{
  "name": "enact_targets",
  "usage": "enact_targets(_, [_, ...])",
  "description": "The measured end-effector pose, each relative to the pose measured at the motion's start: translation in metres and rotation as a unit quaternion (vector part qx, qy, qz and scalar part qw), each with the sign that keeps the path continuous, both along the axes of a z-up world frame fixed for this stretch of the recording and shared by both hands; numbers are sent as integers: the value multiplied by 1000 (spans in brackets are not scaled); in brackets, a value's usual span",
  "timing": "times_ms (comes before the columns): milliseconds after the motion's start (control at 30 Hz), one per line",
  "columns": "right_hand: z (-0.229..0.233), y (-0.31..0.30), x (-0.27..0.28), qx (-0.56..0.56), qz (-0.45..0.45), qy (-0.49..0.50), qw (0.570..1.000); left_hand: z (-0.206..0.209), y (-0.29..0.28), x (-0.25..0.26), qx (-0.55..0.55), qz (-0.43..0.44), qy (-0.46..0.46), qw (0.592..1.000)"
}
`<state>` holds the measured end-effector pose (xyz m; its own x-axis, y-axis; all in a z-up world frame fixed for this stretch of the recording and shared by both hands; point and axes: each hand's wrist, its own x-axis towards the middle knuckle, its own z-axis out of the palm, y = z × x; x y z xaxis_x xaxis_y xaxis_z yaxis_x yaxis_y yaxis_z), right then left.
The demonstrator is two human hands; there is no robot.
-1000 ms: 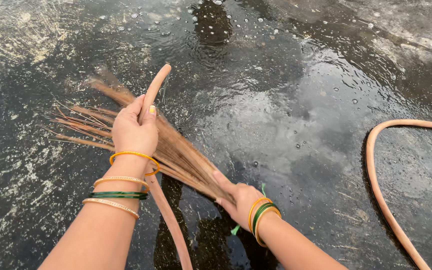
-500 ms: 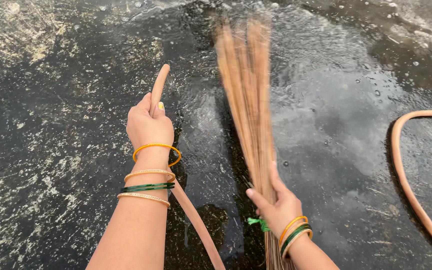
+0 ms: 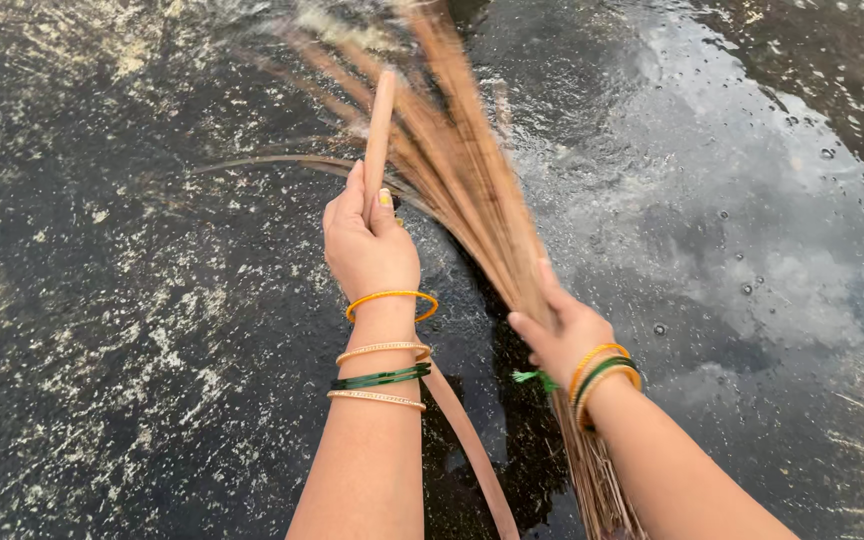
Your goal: The person cleans a broom on a wet rooftop by scrubbing it with a hose and their hands.
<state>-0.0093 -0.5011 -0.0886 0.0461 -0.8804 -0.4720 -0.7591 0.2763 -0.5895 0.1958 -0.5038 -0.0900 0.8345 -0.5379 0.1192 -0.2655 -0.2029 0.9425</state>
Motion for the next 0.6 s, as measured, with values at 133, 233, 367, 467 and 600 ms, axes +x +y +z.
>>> enact_targets(133, [-5, 22, -26, -38, -160, -62, 984, 0, 4, 9, 22, 16, -6, 1000])
enact_targets(233, [-6, 54, -26, -76, -169, -124, 975, -1, 11, 22, 40, 33, -37, 998])
enact_targets(367, [-1, 61, -6, -76, 18, -102, 992, 6, 24, 51, 9, 37, -99, 994])
enact_targets(467, [1, 45, 24, -155, 315, -106, 930, 19, 37, 80, -21, 44, -127, 991])
enact_targets(600, [-2, 14, 99, -77, 483, 47, 871, 26, 42, 96, -20, 37, -103, 994])
